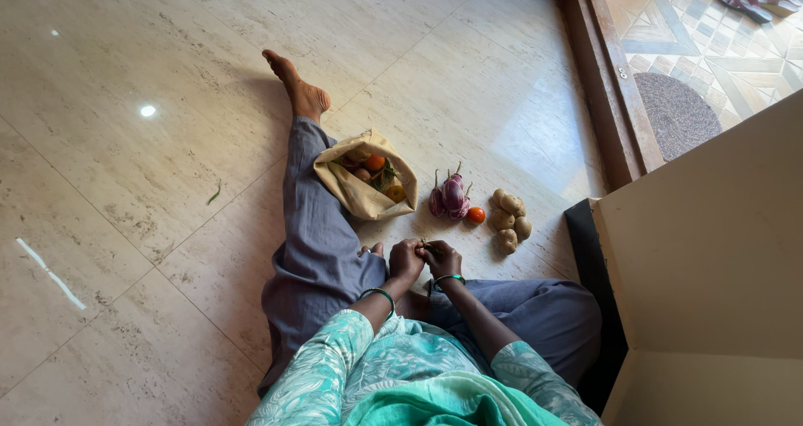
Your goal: The person sits on the floor and sorts vegetables from a cloth bag. They remove eggplants, potatoes, tomatoes, and chilies, placing them on the floor in separate piles.
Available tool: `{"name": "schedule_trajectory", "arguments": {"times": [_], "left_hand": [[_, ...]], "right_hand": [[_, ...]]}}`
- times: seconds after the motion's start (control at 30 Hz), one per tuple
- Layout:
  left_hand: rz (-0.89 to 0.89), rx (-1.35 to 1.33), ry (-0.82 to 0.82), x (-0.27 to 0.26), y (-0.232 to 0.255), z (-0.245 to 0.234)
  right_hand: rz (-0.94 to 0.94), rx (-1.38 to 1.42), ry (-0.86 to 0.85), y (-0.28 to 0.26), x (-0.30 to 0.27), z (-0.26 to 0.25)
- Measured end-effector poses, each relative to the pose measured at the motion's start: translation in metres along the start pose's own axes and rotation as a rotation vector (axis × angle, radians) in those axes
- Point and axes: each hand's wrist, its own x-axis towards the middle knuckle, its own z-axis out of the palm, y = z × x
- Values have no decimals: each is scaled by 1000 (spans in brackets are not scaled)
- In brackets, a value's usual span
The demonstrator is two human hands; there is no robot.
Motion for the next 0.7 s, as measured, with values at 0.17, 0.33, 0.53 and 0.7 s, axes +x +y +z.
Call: {"name": "schedule_trajectory", "arguments": {"times": [0.17, 0.33, 0.53, 0.7], "left_hand": [[117, -216, -100, -3, 0, -2], [204, -362, -241, 3, -3, -13], [240, -232, 60, 45, 2, -59], [196, -55, 640, 99, -38, -133]], "right_hand": [[178, 5, -45, -6, 14, -5], [298, 225, -58, -9, 19, -21], [8, -310, 168, -17, 30, -27], [232, -17, 109, -24, 24, -33]]}}
